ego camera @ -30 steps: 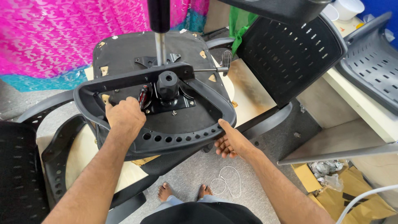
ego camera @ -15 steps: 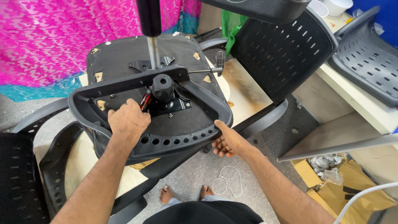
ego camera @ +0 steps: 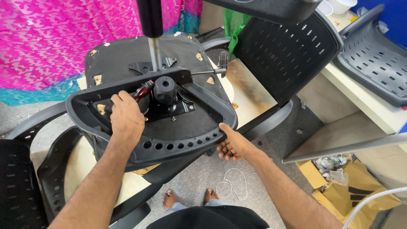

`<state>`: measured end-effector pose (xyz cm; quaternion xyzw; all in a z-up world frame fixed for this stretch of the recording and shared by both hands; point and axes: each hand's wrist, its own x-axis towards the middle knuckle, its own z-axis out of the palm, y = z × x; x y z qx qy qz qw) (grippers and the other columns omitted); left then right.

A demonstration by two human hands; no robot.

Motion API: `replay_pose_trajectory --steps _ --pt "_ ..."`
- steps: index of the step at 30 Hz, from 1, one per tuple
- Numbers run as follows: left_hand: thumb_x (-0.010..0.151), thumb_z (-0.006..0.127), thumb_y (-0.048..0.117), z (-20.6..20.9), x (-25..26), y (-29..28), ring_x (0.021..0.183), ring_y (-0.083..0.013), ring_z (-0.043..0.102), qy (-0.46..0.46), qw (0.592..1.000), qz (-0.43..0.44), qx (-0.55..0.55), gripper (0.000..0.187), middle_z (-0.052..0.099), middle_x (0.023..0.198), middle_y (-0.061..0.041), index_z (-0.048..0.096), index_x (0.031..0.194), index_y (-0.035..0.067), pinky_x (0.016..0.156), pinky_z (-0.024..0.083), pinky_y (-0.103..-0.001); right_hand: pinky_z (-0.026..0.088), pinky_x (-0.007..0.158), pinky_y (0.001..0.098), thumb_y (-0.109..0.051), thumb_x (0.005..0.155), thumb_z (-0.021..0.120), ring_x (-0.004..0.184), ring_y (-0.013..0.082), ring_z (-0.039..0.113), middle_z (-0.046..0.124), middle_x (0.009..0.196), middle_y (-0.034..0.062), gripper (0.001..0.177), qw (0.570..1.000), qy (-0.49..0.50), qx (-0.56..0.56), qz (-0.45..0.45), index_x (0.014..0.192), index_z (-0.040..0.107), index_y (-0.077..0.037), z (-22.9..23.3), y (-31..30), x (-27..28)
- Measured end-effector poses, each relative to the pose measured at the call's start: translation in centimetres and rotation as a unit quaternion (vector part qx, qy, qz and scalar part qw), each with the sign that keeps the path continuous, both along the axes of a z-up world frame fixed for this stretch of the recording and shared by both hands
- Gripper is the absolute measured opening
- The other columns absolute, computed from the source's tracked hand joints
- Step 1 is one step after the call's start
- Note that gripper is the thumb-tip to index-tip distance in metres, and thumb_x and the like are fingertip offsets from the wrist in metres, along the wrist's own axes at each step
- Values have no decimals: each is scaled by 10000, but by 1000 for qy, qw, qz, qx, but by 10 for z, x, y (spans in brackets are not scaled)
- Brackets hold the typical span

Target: The person assembles an office chair by attaching the seat base to the central gas lift column. They use a screwdriver to tighten screws and secure the base in place.

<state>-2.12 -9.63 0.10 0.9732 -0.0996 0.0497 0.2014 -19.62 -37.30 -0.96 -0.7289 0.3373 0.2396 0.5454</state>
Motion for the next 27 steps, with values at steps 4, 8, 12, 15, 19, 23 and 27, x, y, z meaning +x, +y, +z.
replay_pose_trajectory --steps 4,8,12,15,19,23,27 --pt "837 620 -105 9 13 6 1003 -501 630 -51 994 -27 -88 412 510 1196 -328 392 1178 -74 830 553 -502 327 378 233 -654 984 274 410 98 486 611 549 41 723 1000 -3 0 -1 721 626 -80 1 2 0" --pt "944 589 -103 22 13 9 1021 -514 607 -90 972 -89 -200 307 540 1169 -313 406 1185 -52 839 496 -534 330 381 234 -649 980 274 408 97 479 610 547 43 730 1000 -2 -4 -1 717 640 -74 4 3 1" --pt "918 564 -103 35 11 14 1039 -482 605 -105 960 -161 -206 330 569 1156 -258 484 1224 -11 851 487 -529 330 393 239 -652 986 269 410 101 469 601 549 42 730 1000 -3 4 -3 713 622 -74 8 4 2" --pt "897 569 -75 40 6 19 1048 -455 585 -108 967 -177 -150 309 588 1137 -208 566 1189 24 874 461 -534 315 401 244 -671 989 252 415 101 464 594 550 37 750 1000 7 5 -11 710 606 -72 8 2 4" --pt "830 558 -61 39 3 26 1058 -349 613 -152 959 -228 -77 303 626 1044 -121 626 1093 73 977 438 -491 313 394 243 -674 972 271 422 97 456 597 551 36 735 1000 18 -9 -7 727 629 -81 3 2 6" --pt "858 544 -47 37 1 26 1047 -299 625 -152 955 -249 -48 275 646 1009 -76 646 1060 110 998 427 -466 259 364 239 -709 967 302 423 93 451 590 550 41 768 999 48 -18 -7 726 631 -58 0 1 8" --pt "861 566 -34 41 -5 25 1036 -283 637 -144 957 -251 -26 272 653 986 -67 659 1067 119 965 436 -454 253 339 243 -719 984 351 418 89 426 566 544 40 793 990 110 -86 24 739 658 -30 13 -2 20"
